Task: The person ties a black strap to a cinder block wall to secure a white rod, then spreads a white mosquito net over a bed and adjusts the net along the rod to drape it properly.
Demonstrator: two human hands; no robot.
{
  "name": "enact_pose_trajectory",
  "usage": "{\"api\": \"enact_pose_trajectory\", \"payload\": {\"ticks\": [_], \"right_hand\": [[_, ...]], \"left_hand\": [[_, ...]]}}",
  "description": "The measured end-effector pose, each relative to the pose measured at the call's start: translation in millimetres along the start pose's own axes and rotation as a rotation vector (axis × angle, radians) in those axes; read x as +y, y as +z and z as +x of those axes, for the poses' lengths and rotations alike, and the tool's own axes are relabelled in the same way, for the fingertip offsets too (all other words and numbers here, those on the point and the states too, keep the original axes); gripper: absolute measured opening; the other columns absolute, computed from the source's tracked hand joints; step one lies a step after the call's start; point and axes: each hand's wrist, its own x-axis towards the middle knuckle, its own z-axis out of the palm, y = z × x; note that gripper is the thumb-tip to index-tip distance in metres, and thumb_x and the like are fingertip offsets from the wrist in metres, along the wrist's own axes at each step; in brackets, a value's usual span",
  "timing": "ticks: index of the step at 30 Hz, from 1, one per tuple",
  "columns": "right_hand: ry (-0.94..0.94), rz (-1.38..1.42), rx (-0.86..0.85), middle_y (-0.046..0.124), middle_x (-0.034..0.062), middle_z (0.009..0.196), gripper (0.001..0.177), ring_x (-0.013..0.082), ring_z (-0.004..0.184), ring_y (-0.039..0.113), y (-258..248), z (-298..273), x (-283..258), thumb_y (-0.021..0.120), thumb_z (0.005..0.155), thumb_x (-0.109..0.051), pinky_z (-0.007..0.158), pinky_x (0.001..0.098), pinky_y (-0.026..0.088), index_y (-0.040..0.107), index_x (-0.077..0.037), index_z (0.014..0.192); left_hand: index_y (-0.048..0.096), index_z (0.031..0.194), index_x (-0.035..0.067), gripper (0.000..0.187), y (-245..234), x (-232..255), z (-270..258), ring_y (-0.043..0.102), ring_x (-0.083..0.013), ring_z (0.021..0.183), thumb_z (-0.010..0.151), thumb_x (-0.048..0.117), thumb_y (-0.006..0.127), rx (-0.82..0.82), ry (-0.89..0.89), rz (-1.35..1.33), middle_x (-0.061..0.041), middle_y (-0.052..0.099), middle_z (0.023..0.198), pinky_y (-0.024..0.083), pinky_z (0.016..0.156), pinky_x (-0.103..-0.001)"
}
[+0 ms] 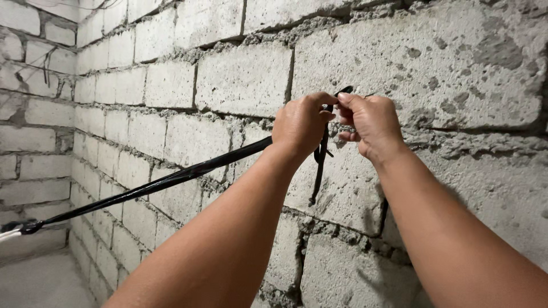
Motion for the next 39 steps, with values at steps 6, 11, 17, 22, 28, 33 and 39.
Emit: {"api": "enact_pose_trajectory", "payload": {"ticks": [6,11,17,22,28,33,39], "right_hand": [[0.128,0.118,-0.064,0.067,0.0063,0.079,0.018,0.0163,0.066,0.064,-8,14,3,0.068,0.096,-0.022,0.053,0.0403,0.060,0.069,-0.004,0.092],[0.171,0.168,-0.097,0.071,0.0082,0.084,0.017,0.0185,0.072,0.069,-11,17,-2,0.065,0.096,-0.021,0.055,0.0425,0.061,0.069,-0.004,0.096],[0.190,0.122,-0.165,0.071,0.0107,0.086,0.018,0.0225,0.078,0.072,-15,8,-8,0.065,0.095,-0.019,0.062,0.0441,0.065,0.068,-0.002,0.098],[0.172,0.079,-0.086,0.073,0.0117,0.092,0.019,0.0224,0.080,0.072,-19,15,-2,0.065,0.095,-0.017,0.065,0.0417,0.063,0.070,-0.002,0.104],[0.164,0.273,-0.079,0.073,0.0152,0.099,0.018,0.0261,0.083,0.073,-29,40,19,0.066,0.098,-0.011,0.073,0.0428,0.065,0.068,0.002,0.109],[0.166,0.282,-0.096,0.072,0.0115,0.096,0.015,0.0266,0.084,0.069,-29,53,17,0.060,0.098,-0.011,0.068,0.0468,0.058,0.068,-0.003,0.109],[0.117,0.442,-0.061,0.071,0.0123,0.095,0.016,0.0233,0.085,0.071,-15,47,17,0.069,0.095,-0.007,0.074,0.0386,0.063,0.067,0.003,0.107]], "left_hand": [[0.078,0.110,0.032,0.018,8,3,9,0.074,-0.0281,0.089,0.093,0.029,0.069,-0.029,-0.026,-0.002,-0.006,0.078,0.095,0.057,0.077,-0.042],[0.077,0.108,0.032,0.019,17,8,16,0.076,-0.0274,0.086,0.091,0.028,0.070,0.003,-0.023,-0.058,-0.005,0.078,0.092,0.057,0.075,-0.042],[0.072,0.112,0.024,0.022,33,6,23,0.075,-0.0315,0.087,0.091,0.025,0.071,0.067,0.038,-0.029,-0.012,0.078,0.092,0.056,0.074,-0.046],[0.062,0.119,0.018,0.030,43,6,28,0.075,-0.0327,0.088,0.092,0.030,0.070,-0.004,-0.020,-0.081,-0.013,0.077,0.095,0.056,0.073,-0.047],[0.070,0.110,0.017,0.024,31,2,17,0.072,-0.0343,0.089,0.094,0.035,0.066,-0.065,0.061,0.058,-0.014,0.076,0.096,0.055,0.074,-0.049],[0.075,0.103,0.021,0.024,16,-3,5,0.073,-0.0343,0.085,0.098,0.036,0.057,-0.139,-0.004,0.115,-0.012,0.076,0.095,0.055,0.075,-0.049],[0.078,0.098,0.022,0.024,15,4,16,0.073,-0.0355,0.090,0.099,0.035,0.058,-0.081,-0.103,0.060,-0.012,0.077,0.096,0.056,0.078,-0.049]]}}
